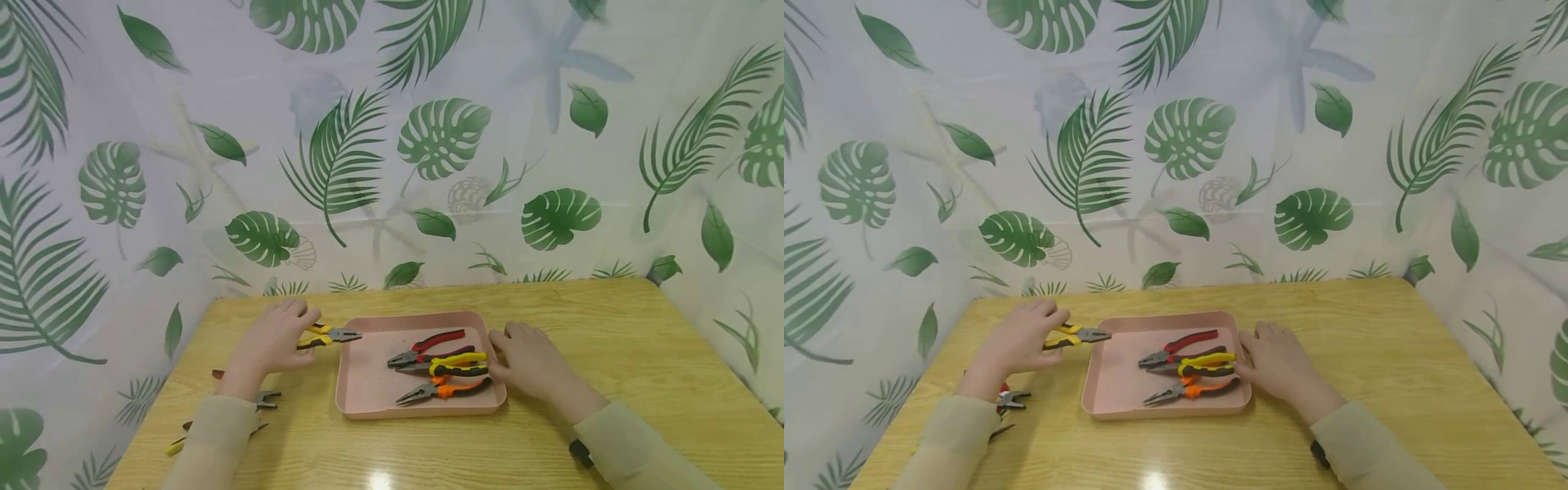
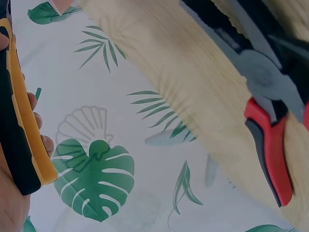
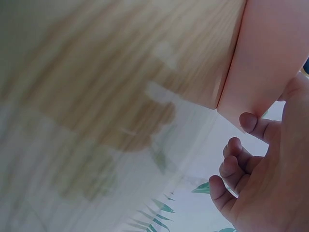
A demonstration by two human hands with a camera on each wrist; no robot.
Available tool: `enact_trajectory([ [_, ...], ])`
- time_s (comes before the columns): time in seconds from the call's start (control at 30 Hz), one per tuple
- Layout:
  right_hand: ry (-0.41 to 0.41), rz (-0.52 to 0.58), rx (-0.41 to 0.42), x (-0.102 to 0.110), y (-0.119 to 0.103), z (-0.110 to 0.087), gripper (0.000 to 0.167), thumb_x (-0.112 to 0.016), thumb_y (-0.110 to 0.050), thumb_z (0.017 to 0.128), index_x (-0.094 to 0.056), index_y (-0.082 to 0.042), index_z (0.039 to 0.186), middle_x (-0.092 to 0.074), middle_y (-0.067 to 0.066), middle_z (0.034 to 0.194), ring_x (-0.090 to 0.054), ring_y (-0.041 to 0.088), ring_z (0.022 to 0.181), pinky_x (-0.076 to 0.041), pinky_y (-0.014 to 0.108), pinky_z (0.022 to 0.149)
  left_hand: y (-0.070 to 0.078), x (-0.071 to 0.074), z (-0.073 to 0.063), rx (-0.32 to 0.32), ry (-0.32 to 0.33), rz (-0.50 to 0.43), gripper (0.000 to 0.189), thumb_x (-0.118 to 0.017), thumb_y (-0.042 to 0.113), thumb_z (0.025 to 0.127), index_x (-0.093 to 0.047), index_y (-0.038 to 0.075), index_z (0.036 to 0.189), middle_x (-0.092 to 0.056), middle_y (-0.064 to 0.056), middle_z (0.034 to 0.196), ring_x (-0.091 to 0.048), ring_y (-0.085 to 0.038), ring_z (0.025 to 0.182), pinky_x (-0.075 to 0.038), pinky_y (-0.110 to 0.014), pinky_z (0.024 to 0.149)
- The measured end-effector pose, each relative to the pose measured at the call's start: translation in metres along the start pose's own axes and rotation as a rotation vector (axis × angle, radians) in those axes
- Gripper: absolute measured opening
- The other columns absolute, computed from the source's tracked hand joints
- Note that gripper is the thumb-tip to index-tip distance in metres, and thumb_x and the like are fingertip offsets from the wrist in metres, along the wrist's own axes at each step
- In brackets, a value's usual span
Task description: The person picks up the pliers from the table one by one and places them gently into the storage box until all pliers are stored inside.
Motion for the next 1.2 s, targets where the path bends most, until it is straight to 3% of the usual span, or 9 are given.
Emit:
enact_trajectory([
  [0.3,0.000,0.000,-0.002,0.001,-0.001,0.000,0.023,-0.072,-0.036,0.090,-0.061,-0.018,0.099,-0.047,0.002,0.086,-0.042,0.019,0.079,-0.035,0.036,0.068,0.006,0.001,0.009,-0.022,0.026,0.005,0.046,-0.078,0.032,0.077,-0.064,0.014,0.117,-0.054,-0.003,0.095,-0.052,-0.023,0.090,-0.047,-0.042,0.078],
  [0.57,-0.006,0.000,-0.016,0.000,0.000,0.001,0.024,-0.071,-0.037,0.091,-0.062,-0.018,0.102,-0.049,0.002,0.087,-0.044,0.019,0.081,-0.035,0.036,0.069,0.012,0.004,0.017,-0.026,-0.001,0.001,0.049,-0.078,0.035,0.080,-0.065,0.014,0.122,-0.057,-0.004,0.098,-0.055,-0.024,0.093,-0.050,-0.045,0.086],
  [1.2,0.001,0.016,-0.001,0.000,0.001,0.001,0.022,-0.070,-0.037,0.091,-0.055,-0.021,0.095,-0.045,0.001,0.086,-0.041,0.018,0.079,-0.032,0.035,0.068,0.034,0.001,0.034,-0.046,-0.031,0.012,0.047,-0.083,0.043,0.085,-0.063,0.017,0.120,-0.056,-0.003,0.103,-0.055,-0.024,0.098,-0.050,-0.045,0.084],
])
Point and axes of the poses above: each hand's wrist, its own z-axis towards the middle knuckle, its own x-axis out of the back of the hand, y = z × x, the point moved 7 cm from there along z, towards the middle knuckle
